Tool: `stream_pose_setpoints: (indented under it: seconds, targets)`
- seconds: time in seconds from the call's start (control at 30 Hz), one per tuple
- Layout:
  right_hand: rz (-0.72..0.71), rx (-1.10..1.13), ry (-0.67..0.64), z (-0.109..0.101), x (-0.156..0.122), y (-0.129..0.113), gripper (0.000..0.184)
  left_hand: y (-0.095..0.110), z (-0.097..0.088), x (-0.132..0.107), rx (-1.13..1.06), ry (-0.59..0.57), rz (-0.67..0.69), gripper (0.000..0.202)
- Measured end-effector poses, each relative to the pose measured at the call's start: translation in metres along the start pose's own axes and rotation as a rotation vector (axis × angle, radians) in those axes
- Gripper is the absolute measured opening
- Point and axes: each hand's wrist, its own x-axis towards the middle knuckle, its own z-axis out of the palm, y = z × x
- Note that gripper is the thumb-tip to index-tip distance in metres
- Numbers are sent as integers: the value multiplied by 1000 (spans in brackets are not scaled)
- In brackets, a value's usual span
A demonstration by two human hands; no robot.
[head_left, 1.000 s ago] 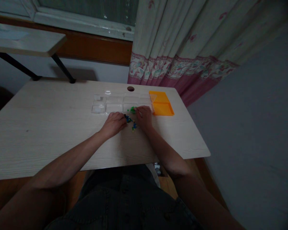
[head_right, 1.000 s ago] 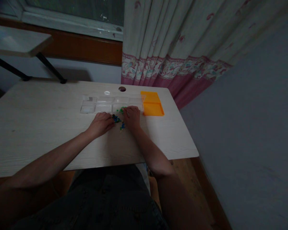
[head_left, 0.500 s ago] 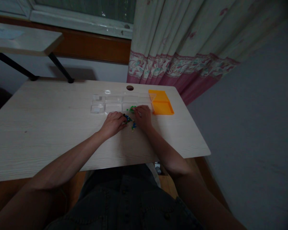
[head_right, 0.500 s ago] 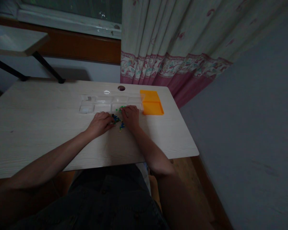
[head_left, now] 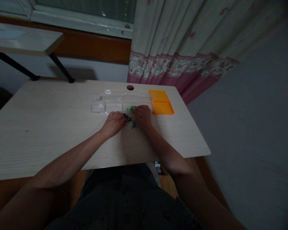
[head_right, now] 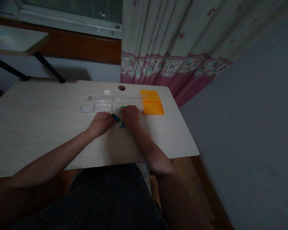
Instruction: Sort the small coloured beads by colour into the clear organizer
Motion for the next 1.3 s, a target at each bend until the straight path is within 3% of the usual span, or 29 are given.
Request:
stream_pose_setpoints:
  seconds: [0.2,0.37,0.47,0.73,0.93,1.03,1.2,1.3]
  targets:
    - [-48,8,-26,0,0,0,32,-5,2,0,-91,68,-74,20]
    - [-214,88,-188,-2,-1,-5,23,-13,-3,0,-331,223,-187,26]
    - [-262,93,-253,-1,-3,-10,22,-13,-5,-1,-426,253,-215,27]
    - [-285,69,-232,7,-6,-12,19,-11,-4,0,-487,234,-218,27]
    - [-339,114,-131,9,-10,-16,20,-9,-5,1,-507,238,-202,26]
    - [-293,122,-78,6,-8,-15,18,-10,-5,1,-510,242,-195,27]
    - [-20,39,116,-1,1,5,19,-14,-5,0,-491,273,-201,28]
    - [63,-29,174,-1,4,17,20,-17,-5,0,-482,271,-205,27]
